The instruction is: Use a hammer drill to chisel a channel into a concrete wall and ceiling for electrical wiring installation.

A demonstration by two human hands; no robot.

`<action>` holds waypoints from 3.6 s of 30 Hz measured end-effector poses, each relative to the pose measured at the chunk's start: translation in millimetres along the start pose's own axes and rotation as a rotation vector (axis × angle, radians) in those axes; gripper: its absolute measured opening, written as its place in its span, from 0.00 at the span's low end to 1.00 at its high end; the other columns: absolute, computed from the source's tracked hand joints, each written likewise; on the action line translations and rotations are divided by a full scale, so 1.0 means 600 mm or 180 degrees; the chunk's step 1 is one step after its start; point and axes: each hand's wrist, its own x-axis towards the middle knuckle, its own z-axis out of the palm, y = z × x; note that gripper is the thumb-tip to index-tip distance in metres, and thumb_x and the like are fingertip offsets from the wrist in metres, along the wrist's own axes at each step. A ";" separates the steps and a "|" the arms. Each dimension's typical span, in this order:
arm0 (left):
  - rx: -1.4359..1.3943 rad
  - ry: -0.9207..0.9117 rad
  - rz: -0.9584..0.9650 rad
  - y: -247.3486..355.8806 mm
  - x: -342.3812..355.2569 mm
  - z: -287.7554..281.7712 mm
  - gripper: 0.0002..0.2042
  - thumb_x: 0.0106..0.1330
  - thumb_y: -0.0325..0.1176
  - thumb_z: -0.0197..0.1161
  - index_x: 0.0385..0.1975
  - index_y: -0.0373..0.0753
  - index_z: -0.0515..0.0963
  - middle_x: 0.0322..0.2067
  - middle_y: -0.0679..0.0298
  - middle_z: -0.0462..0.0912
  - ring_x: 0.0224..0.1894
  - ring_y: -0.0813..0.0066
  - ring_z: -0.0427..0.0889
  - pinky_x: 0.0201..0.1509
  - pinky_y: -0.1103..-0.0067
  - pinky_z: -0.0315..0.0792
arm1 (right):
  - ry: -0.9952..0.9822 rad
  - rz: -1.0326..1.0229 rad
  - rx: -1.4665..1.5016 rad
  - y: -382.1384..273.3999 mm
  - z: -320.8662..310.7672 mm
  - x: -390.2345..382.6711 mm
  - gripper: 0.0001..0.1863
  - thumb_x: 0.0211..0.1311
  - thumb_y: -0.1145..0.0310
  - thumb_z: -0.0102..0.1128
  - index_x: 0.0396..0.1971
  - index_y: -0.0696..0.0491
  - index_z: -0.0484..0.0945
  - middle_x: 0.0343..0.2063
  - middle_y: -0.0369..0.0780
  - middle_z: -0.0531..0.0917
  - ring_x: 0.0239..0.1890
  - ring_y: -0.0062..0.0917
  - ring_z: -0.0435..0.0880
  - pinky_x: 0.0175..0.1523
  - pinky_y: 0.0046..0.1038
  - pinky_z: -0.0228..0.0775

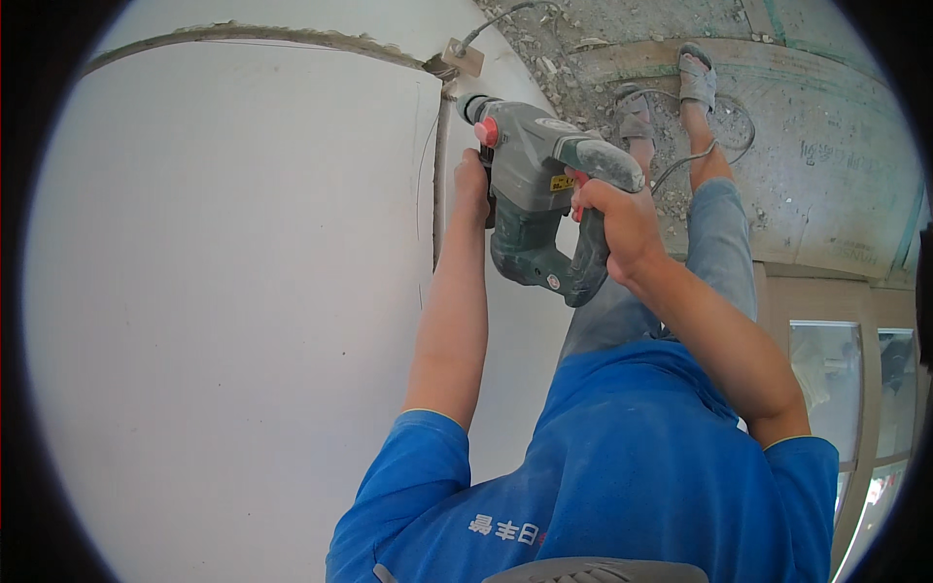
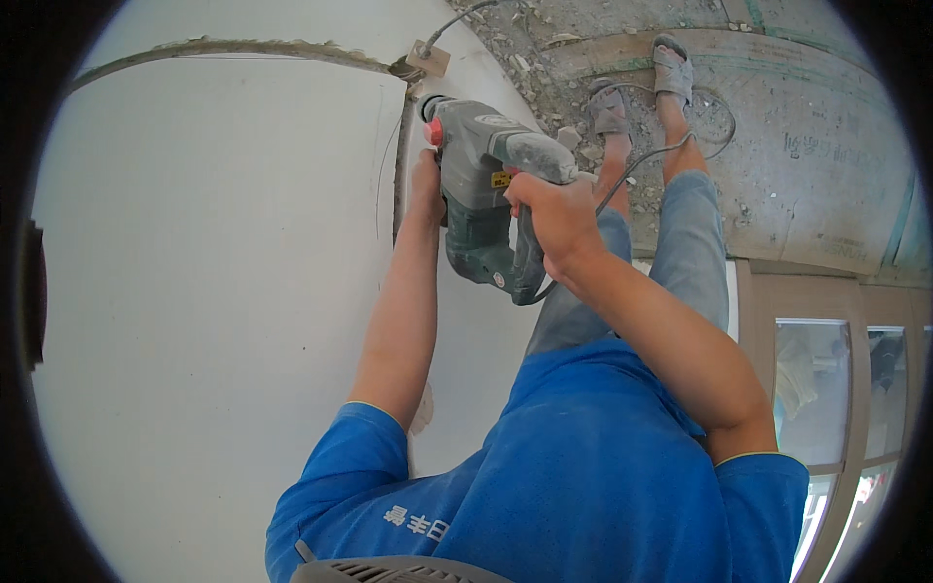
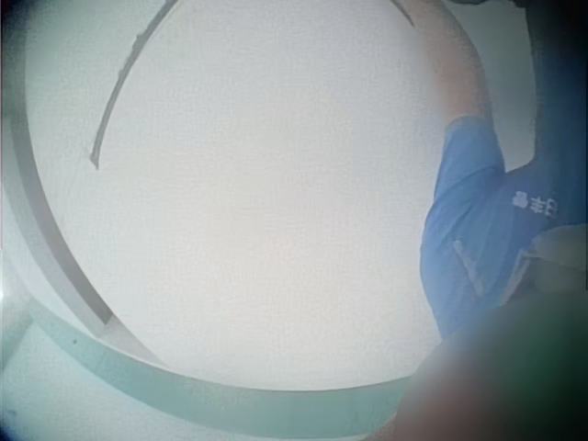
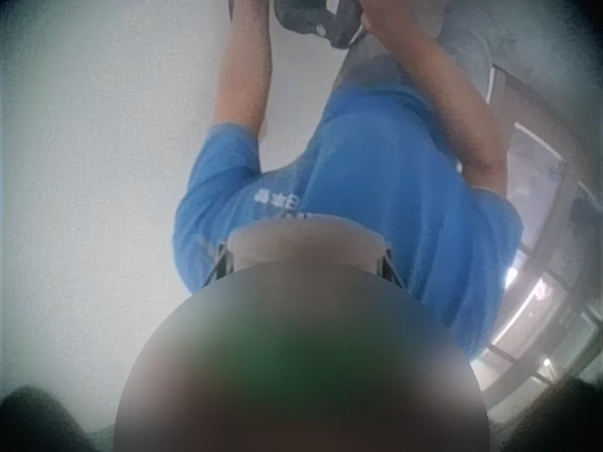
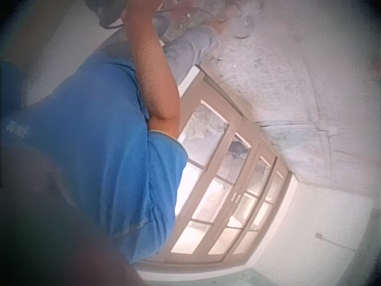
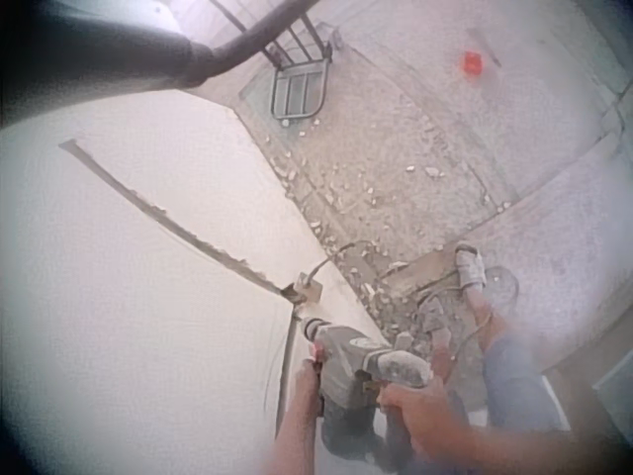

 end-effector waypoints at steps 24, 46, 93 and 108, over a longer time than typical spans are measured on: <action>0.1579 -0.0655 0.0860 -0.031 0.050 -0.035 0.23 0.67 0.45 0.40 0.25 0.32 0.74 0.14 0.57 0.75 0.16 0.69 0.76 0.25 0.72 0.69 | -0.0433 0.0756 0.1284 0.106 -0.130 0.096 0.18 0.49 0.74 0.54 0.42 0.61 0.75 0.28 0.35 0.75 0.30 0.21 0.75 0.36 0.26 0.72; -0.2448 -0.2100 -0.0094 0.037 -0.083 0.055 0.17 0.72 0.44 0.43 0.48 0.39 0.73 0.38 0.61 0.78 0.39 0.69 0.79 0.43 0.70 0.74 | -0.0574 -0.0713 -0.2357 -0.171 0.042 -0.112 0.15 0.41 0.77 0.59 0.34 0.57 0.76 0.28 0.36 0.78 0.31 0.20 0.77 0.39 0.23 0.70; -0.3218 -0.0606 -0.0908 0.140 -0.112 0.146 0.22 0.75 0.48 0.41 0.40 0.36 0.76 0.29 0.60 0.81 0.24 0.71 0.78 0.28 0.72 0.73 | -0.1075 0.0307 -0.2762 -0.409 0.159 0.075 0.13 0.47 0.75 0.57 0.36 0.60 0.76 0.26 0.38 0.78 0.23 0.24 0.75 0.31 0.25 0.69; -0.3279 -0.0589 -0.0947 0.166 -0.126 0.129 0.17 0.70 0.39 0.39 0.32 0.35 0.73 0.21 0.55 0.78 0.19 0.67 0.77 0.22 0.71 0.71 | -0.0755 0.0357 -0.3018 -0.412 0.212 0.070 0.14 0.46 0.74 0.54 0.35 0.61 0.76 0.24 0.38 0.76 0.24 0.23 0.74 0.32 0.25 0.66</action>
